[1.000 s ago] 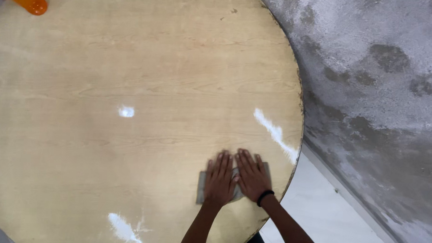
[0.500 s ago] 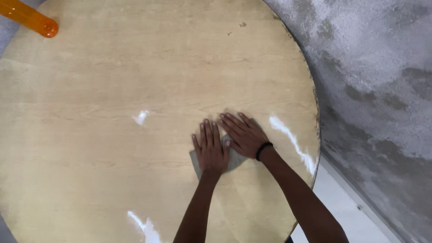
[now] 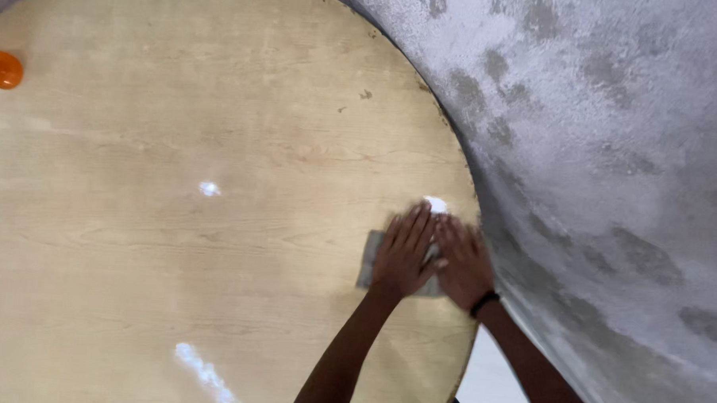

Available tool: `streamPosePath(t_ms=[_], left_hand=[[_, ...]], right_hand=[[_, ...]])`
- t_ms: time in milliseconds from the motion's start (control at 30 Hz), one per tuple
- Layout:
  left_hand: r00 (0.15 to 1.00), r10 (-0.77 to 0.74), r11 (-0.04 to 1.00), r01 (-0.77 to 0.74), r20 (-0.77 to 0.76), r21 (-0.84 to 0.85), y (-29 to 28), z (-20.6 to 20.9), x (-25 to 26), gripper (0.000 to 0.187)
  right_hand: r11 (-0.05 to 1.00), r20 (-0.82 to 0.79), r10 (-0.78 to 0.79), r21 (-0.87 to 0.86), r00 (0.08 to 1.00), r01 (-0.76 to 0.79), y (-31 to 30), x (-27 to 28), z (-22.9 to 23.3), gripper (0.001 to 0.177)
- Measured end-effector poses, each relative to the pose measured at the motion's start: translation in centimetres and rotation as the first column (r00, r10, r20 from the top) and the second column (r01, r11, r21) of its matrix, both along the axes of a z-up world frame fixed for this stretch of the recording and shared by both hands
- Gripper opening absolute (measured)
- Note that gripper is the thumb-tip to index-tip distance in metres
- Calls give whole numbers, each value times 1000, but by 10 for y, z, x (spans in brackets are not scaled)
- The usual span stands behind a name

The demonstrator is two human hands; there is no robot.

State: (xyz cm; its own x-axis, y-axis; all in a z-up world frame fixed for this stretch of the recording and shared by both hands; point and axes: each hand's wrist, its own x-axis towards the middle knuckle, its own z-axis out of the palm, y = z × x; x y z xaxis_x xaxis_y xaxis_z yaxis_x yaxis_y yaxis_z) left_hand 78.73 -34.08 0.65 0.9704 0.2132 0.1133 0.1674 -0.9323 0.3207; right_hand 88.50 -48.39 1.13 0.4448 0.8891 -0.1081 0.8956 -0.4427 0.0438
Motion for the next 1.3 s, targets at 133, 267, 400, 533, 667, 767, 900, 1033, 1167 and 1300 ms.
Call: streamPosePath(t_ms=[133,267,400,533,667,767,900,1033,1167,1300], left_hand=[[980,198,977,-199,-23,-73,-6,-3,-45,90],[906,423,906,-423,23,10,49,-9,-53,89],[818,575,816,-574,-4,-67,123,-4,-40,89],[791,611,791,-611,37,-10,183,12,-4,90],[819,567,821,-570,81,19,209,13,60,87],[923,375,925,-379,85,31,188,16,85,84],[976,202,976,-208,79,65,132,19,71,83],[997,79,997,-79,7,-22,73,21,15,84],[997,-19,1000,19,76,-6,84,26,6,84],[978,-189,982,191,84,-11,146,26,58,95]], right_hand=[[992,-163,119,-10,979,-122,24,-41,5,74],[940,-237,339,130,910,-316,102,-25,5,70],[832,-127,541,225,831,-508,200,5,8,67],[783,59,594,188,802,-593,271,55,26,66],[893,-5,409,209,913,-399,268,127,37,67],[945,73,256,193,964,-265,215,141,37,67],[953,-24,35,301,999,-26,135,97,22,71],[958,-67,-75,273,995,90,63,22,11,70],[939,-86,-143,302,986,163,66,6,5,70],[870,-149,-316,348,937,349,104,13,2,70]])
